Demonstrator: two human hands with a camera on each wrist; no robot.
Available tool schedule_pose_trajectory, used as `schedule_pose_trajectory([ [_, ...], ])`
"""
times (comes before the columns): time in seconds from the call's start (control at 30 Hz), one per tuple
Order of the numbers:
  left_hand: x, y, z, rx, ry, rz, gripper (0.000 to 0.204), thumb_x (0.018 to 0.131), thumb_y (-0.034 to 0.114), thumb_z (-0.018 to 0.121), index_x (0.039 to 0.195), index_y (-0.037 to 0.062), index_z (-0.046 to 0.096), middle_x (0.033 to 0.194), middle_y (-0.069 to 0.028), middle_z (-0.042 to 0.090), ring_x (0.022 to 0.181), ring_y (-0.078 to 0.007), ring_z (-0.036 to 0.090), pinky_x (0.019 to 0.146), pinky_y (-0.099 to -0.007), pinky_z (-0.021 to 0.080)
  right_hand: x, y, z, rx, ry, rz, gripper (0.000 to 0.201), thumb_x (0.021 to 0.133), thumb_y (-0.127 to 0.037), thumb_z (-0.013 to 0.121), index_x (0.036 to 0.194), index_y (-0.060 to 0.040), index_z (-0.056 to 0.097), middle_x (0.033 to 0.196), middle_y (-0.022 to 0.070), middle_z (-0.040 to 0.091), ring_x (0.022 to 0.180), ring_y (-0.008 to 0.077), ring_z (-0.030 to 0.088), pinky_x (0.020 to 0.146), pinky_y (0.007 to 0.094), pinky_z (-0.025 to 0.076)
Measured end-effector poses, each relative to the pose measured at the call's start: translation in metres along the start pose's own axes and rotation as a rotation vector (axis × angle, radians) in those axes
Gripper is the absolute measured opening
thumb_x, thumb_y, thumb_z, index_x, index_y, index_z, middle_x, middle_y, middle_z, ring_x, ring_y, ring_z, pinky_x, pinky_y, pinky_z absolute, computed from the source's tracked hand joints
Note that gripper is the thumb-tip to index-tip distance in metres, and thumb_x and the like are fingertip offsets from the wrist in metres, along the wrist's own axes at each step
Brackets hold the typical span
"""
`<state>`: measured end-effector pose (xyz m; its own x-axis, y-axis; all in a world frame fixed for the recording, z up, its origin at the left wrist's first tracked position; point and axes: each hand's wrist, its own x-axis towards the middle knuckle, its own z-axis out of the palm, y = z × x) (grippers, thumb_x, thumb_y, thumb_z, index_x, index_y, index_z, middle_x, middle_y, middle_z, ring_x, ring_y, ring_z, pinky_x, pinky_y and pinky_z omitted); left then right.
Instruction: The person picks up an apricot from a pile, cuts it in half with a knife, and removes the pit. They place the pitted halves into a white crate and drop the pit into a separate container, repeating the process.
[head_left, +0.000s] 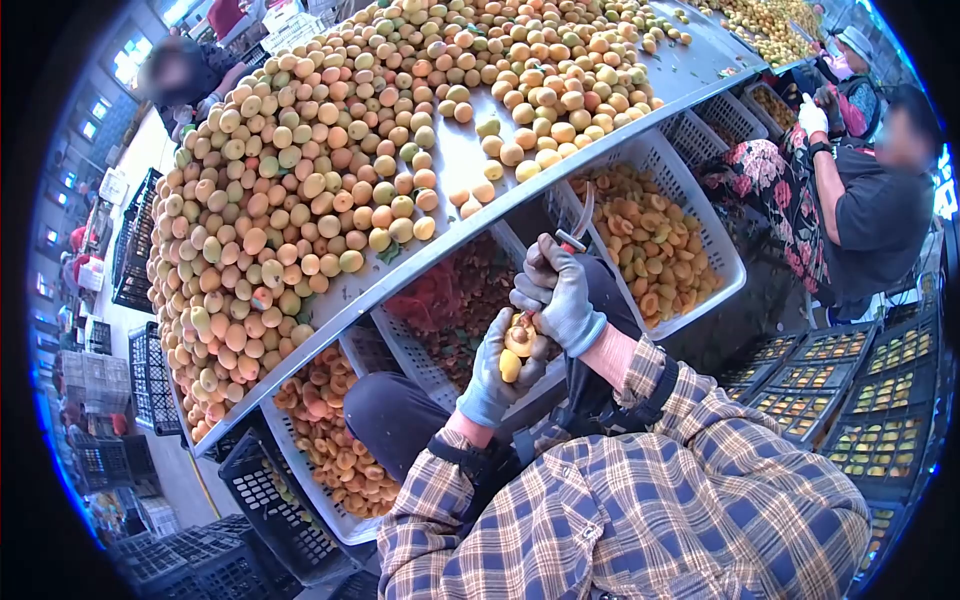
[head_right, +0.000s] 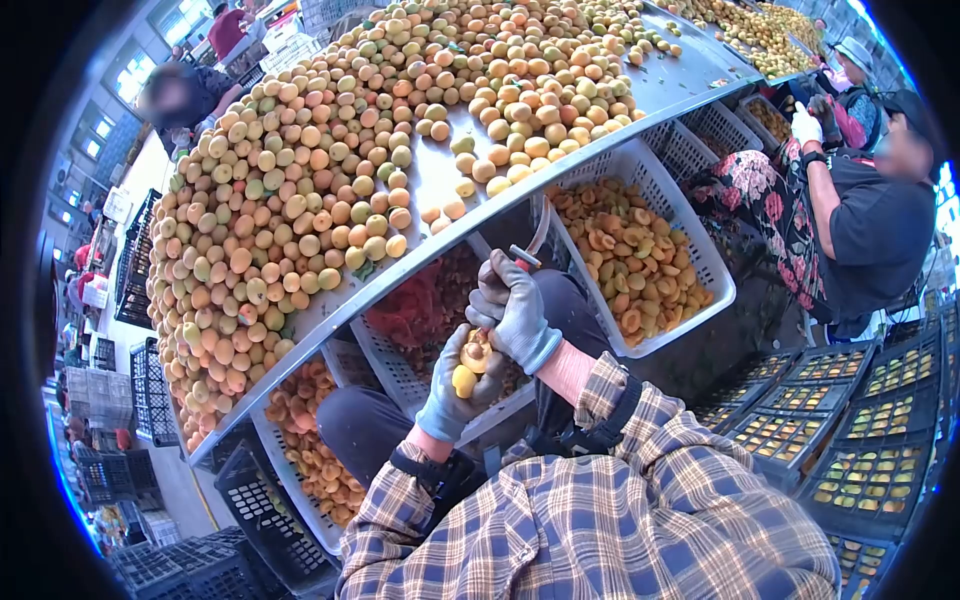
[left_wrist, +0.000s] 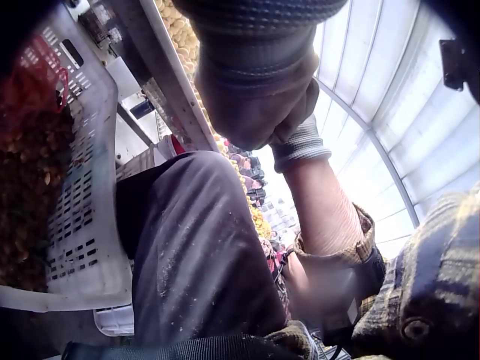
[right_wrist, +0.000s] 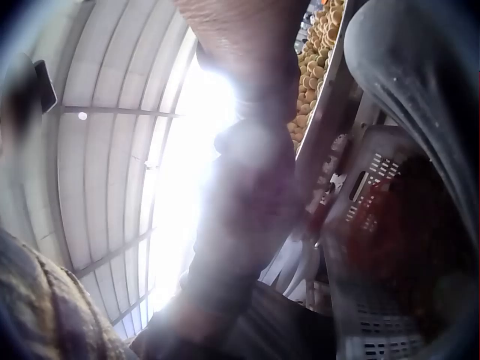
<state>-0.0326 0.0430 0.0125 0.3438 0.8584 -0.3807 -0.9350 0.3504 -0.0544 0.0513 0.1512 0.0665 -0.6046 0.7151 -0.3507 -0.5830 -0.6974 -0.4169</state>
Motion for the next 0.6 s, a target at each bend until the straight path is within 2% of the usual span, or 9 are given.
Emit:
schedule_pose_trajectory([
  [0.13, -0.002, 0.002, -0.001, -0.05, -0.034, -0.073, 0.047, 0.093, 0.054, 0.044, 0.097, 0.0085, 0.055, 0.065, -0.0099, 0.056, 0.036, -0.0162, 0.04, 0.033, -0.0253, 0.032, -0.001, 0.001, -0.002, -0.027, -0.176, -0.028, 0.034, 0.095, -0.038, 0.053, 0.071, -0.0146, 0.047, 0.051, -0.0077, 0.022, 0.041, 0.0059, 0.021, 0.042, 0.0233, 0.023],
  [0.3, 0.004, 0.003, -0.017, 0.03, -0.422, -0.094, 0.06, 0.091, 0.061, 0.039, 0.087, 0.0036, 0.055, 0.057, -0.0049, 0.047, 0.034, -0.0154, 0.033, 0.032, -0.0268, 0.028, -0.003, -0.004, 0.005, 0.23, -0.337, 0.058, 0.033, 0.096, -0.038, 0.05, 0.074, -0.0132, 0.048, 0.051, -0.0083, 0.021, 0.039, 0.0054, 0.021, 0.041, 0.0226, 0.022],
  [0.33, 0.003, 0.004, -0.015, 0.012, -0.451, -0.125, 0.06, 0.091, 0.061, 0.04, 0.09, 0.0034, 0.056, 0.06, -0.0068, 0.052, 0.035, -0.0151, 0.037, 0.032, -0.0259, 0.031, -0.002, -0.004, 0.005, 0.174, -0.384, 0.036, 0.032, 0.096, -0.037, 0.049, 0.077, -0.0125, 0.049, 0.051, -0.0084, 0.022, 0.04, 0.005, 0.022, 0.041, 0.0225, 0.022],
  [0.37, 0.002, 0.006, -0.012, 0.028, -0.444, -0.128, 0.06, 0.091, 0.061, 0.04, 0.09, 0.0034, 0.056, 0.06, -0.0068, 0.052, 0.035, -0.0151, 0.037, 0.032, -0.0259, 0.031, -0.002, -0.006, 0.006, 0.186, -0.394, 0.029, 0.032, 0.096, -0.037, 0.049, 0.077, -0.0125, 0.049, 0.051, -0.0084, 0.022, 0.04, 0.005, 0.022, 0.041, 0.0225, 0.022],
  [0.43, -0.007, 0.008, 0.016, -0.031, 0.096, -0.006, 0.059, 0.091, 0.06, 0.042, 0.095, 0.0036, 0.058, 0.066, -0.0098, 0.058, 0.039, -0.0153, 0.044, 0.033, -0.0246, 0.033, -0.006, -0.01, 0.007, -0.003, -0.351, -0.049, 0.03, 0.097, -0.035, 0.049, 0.08, -0.0109, 0.051, 0.051, -0.0077, 0.024, 0.04, 0.0047, 0.022, 0.041, 0.0225, 0.021],
  [0.47, -0.01, 0.01, 0.014, 0.053, 0.109, 0.066, 0.057, 0.092, 0.06, 0.043, 0.1, 0.0053, 0.059, 0.075, -0.0116, 0.063, 0.043, -0.0156, 0.05, 0.036, -0.0232, 0.037, -0.011, -0.015, 0.009, -0.074, -0.362, -0.11, 0.027, 0.097, -0.032, 0.05, 0.083, -0.0085, 0.053, 0.051, -0.0065, 0.026, 0.041, 0.0036, 0.022, 0.041, 0.0219, 0.022],
  [0.5, -0.012, 0.011, 0.017, 0.054, 0.112, 0.075, 0.057, 0.092, 0.06, 0.043, 0.1, 0.0053, 0.059, 0.075, -0.0116, 0.063, 0.043, -0.0156, 0.05, 0.036, -0.0232, 0.037, -0.012, -0.022, 0.004, -0.256, -0.41, -0.203, 0.025, 0.095, -0.03, 0.055, 0.089, -0.0053, 0.057, 0.053, -0.0041, 0.039, 0.042, 0.0053, 0.035, 0.044, 0.0226, 0.034],
  [0.57, -0.016, 0.013, 0.024, 0.381, 0.136, 0.316, 0.064, 0.09, 0.065, 0.041, 0.098, 0.0037, 0.058, 0.07, -0.0099, 0.06, 0.042, -0.0146, 0.049, 0.035, -0.0216, 0.036, -0.014, -0.022, 0.003, -0.918, -0.388, -0.426, 0.029, 0.092, -0.031, 0.06, 0.096, -0.0027, 0.059, 0.06, 0.001, 0.054, 0.051, 0.0117, 0.052, 0.054, 0.0276, 0.047],
  [0.6, -0.013, 0.019, 0.005, 0.293, 0.116, 0.255, 0.059, 0.091, 0.063, 0.04, 0.101, 0.0078, 0.058, 0.074, -0.008, 0.062, 0.044, -0.0152, 0.052, 0.035, -0.0218, 0.038, -0.016, -0.015, -0.004, -1.079, -0.411, -0.47, 0.031, 0.089, -0.033, 0.063, 0.098, -0.0039, 0.06, 0.065, 0.0051, 0.06, 0.056, 0.0177, 0.058, 0.058, 0.0308, 0.05],
])
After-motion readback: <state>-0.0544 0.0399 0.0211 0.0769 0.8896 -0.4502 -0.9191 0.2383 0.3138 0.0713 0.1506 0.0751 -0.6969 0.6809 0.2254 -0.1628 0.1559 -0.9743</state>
